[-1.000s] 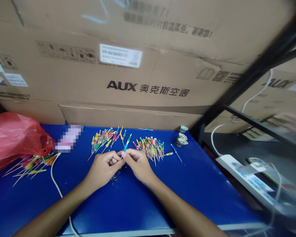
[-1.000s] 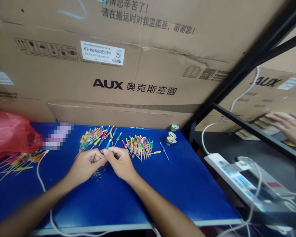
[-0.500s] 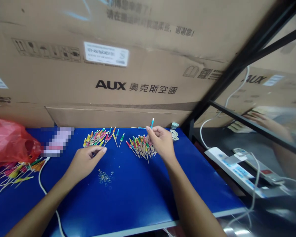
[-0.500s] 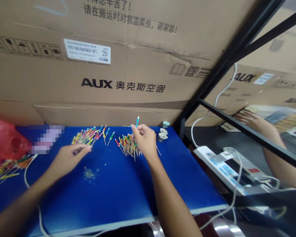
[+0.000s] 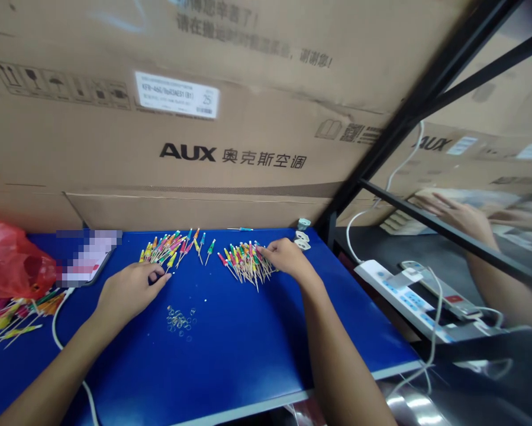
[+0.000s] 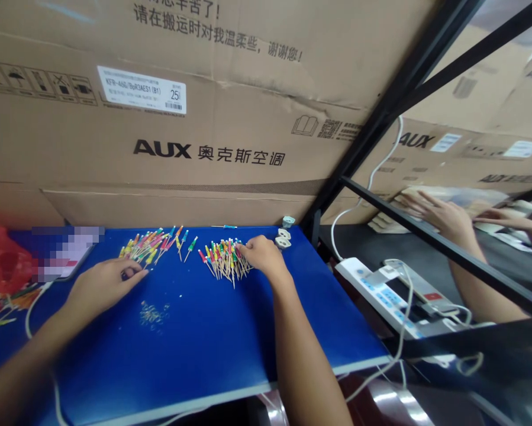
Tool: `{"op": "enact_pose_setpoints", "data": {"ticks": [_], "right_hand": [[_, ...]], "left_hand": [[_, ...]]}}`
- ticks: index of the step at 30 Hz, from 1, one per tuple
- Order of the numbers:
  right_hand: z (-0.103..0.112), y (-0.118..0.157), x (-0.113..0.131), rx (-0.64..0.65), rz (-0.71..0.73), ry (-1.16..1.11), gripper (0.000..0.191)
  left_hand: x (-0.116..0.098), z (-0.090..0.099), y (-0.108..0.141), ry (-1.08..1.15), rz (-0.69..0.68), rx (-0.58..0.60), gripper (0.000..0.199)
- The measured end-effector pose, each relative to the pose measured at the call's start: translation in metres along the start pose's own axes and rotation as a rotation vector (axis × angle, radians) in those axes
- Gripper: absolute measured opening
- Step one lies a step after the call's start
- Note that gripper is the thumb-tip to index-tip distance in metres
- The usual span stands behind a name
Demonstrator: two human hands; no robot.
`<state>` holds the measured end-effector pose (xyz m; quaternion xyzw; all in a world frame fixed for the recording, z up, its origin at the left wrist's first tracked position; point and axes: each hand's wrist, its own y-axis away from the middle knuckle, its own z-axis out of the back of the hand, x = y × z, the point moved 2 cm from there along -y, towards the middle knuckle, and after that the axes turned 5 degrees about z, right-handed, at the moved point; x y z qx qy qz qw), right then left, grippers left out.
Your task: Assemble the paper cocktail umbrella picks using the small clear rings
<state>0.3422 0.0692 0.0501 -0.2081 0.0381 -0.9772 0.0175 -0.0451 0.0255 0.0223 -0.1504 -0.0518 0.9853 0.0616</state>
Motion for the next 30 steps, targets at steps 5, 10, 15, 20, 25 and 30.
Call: {"op": "enact_pose_setpoints", "data": {"ticks": [5, 10, 15, 20, 25, 30], "right_hand": [[0.001, 0.002, 0.003, 0.005, -0.015, 0.051, 0.048], [0.003, 0.002, 0.007, -0.028, -0.018, 0.044, 0.051], [0.013, 0.006, 0.016, -0.242, 0.065, -0.039, 0.051], [0.010, 0.025, 0.061, -0.332, 0.312, -0.430, 0.046], [-0.021, 0.059, 0.121, 0.103, 0.606, -0.684, 0.027], [-0.034, 0.072, 0.136, 0.127, 0.588, -0.757, 0.024]], "left_hand": [[0.000, -0.005, 0.000, -0.101, 0.023, 0.006, 0.027], [-0.002, -0.006, 0.001, -0.192, 0.028, -0.013, 0.025], [-0.005, 0.004, 0.003, -0.143, 0.043, -0.110, 0.028], [-0.015, 0.006, 0.009, 0.391, -0.014, -0.164, 0.028], [-0.039, -0.003, 0.020, 0.940, -0.049, -0.002, 0.026], [-0.059, -0.009, 0.029, 1.017, -0.166, 0.222, 0.022]]}}
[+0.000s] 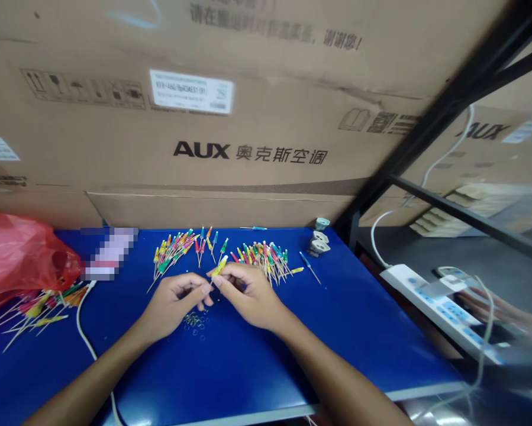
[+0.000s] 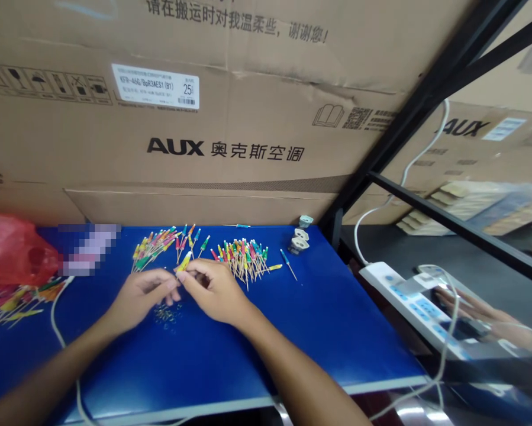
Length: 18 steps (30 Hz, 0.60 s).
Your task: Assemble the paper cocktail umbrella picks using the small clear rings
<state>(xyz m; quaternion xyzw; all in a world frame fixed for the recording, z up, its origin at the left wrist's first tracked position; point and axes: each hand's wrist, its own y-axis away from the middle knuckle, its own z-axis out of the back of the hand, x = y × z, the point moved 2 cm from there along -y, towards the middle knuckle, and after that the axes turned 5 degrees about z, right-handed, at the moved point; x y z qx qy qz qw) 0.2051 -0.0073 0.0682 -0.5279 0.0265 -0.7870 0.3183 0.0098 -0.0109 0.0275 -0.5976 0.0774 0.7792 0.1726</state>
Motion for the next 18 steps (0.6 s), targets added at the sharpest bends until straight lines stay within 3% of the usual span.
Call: {"op": "enact_pose_setpoints", "data": {"ticks": [7, 13, 18], "right_hand": [[0.0030, -0.0004, -0.0006, -0.013, 0.080, 0.138, 0.024], [0.0015, -0.0017, -0.0059, -0.158, 0.066, 0.138, 0.014], [0.0022, -0.0027, -0.0071, -0.142, 0.068, 0.087, 0.015]], "left_hand": [[-0.0018, -0.0054, 0.0001, -0.148, -0.044, 0.013, 0.024], [-0.0006, -0.0050, -0.0006, -0.093, -0.043, -0.039, 0.019], [0.0008, -0.0057, -0.0003, -0.043, -0.022, -0.084, 0.018]]}}
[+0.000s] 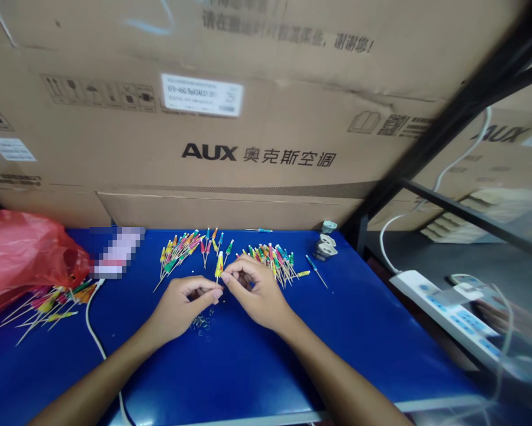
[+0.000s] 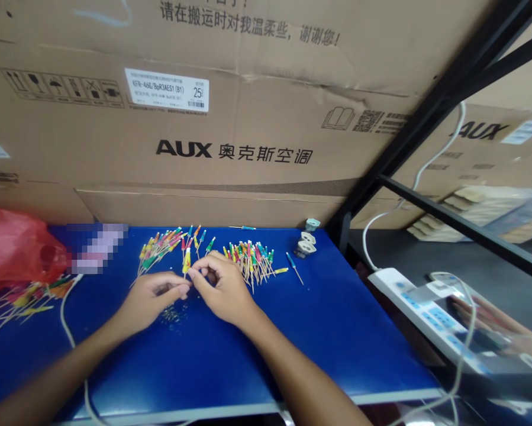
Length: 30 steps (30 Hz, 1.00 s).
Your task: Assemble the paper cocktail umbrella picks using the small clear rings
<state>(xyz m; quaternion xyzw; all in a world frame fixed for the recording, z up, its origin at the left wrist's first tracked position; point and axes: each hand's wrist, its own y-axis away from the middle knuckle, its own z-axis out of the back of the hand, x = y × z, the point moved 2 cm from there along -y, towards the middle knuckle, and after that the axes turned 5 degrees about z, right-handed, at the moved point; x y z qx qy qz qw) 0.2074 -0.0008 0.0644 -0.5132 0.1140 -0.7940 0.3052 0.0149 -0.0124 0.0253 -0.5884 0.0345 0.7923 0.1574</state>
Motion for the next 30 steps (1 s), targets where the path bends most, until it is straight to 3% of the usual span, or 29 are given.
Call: {"op": "enact_pose_setpoints", "data": {"ticks": [8, 24, 30], "right_hand": [[0.004, 0.001, -0.004, -0.088, -0.013, 0.004, 0.014], [0.000, 0.000, -0.006, 0.023, 0.014, 0.098, 0.015], [0.004, 0.000, -0.006, -0.005, -0.010, 0.122, 0.015]], "left_hand": [[0.000, -0.001, 0.000, -0.030, 0.045, -0.053, 0.024], [-0.006, 0.000, -0.002, -0.129, -0.027, 0.052, 0.026], [0.005, 0.001, -0.006, -0.122, 0.030, 0.005, 0.031]]}}
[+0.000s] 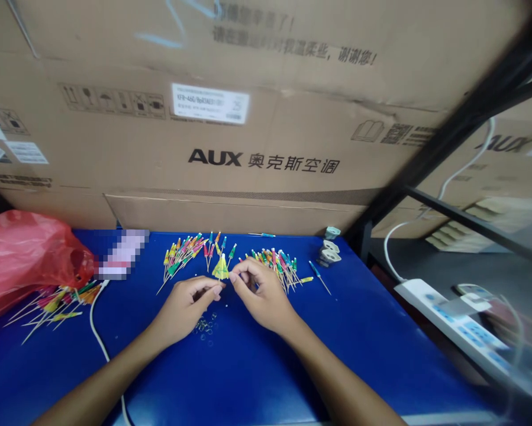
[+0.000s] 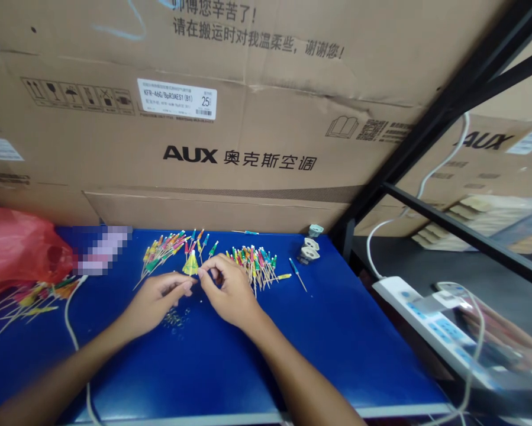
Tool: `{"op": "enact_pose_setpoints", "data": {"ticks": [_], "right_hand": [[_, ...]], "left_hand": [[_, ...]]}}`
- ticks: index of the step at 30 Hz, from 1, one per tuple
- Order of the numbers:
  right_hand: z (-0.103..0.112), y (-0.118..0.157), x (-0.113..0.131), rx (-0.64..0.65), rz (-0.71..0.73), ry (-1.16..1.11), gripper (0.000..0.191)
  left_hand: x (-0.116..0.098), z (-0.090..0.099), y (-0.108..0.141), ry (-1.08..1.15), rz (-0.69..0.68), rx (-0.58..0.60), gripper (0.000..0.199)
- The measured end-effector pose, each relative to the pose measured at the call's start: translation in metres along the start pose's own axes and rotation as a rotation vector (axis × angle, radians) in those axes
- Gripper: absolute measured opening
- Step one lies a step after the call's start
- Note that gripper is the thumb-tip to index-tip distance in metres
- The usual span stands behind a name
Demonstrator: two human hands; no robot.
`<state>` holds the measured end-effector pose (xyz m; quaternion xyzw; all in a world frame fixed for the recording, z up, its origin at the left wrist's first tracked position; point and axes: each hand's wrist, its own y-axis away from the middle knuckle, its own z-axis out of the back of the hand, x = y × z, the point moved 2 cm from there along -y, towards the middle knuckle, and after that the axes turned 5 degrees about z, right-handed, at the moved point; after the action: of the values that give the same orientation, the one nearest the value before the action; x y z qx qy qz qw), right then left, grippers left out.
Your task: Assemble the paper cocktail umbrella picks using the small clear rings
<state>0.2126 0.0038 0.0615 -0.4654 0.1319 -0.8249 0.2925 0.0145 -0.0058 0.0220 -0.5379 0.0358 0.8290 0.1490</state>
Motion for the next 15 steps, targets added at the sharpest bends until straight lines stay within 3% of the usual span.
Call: {"op": "enact_pose_setpoints", "data": {"ticks": [7, 15], "right_hand": [[-0.0015, 0.0004, -0.0019, -0.017, -0.015, -0.006, 0.016], [-0.0054, 0.0004, -0.0021, 0.031, -0.029, 0.003, 0.013]], "left_hand": [[0.0055, -0.0009, -0.0014, -0.007, 0.005, 0.010, 0.031], [-0.0040, -0.0012, 0.0019, -0.010, -0.025, 0.052, 0.030]]}}
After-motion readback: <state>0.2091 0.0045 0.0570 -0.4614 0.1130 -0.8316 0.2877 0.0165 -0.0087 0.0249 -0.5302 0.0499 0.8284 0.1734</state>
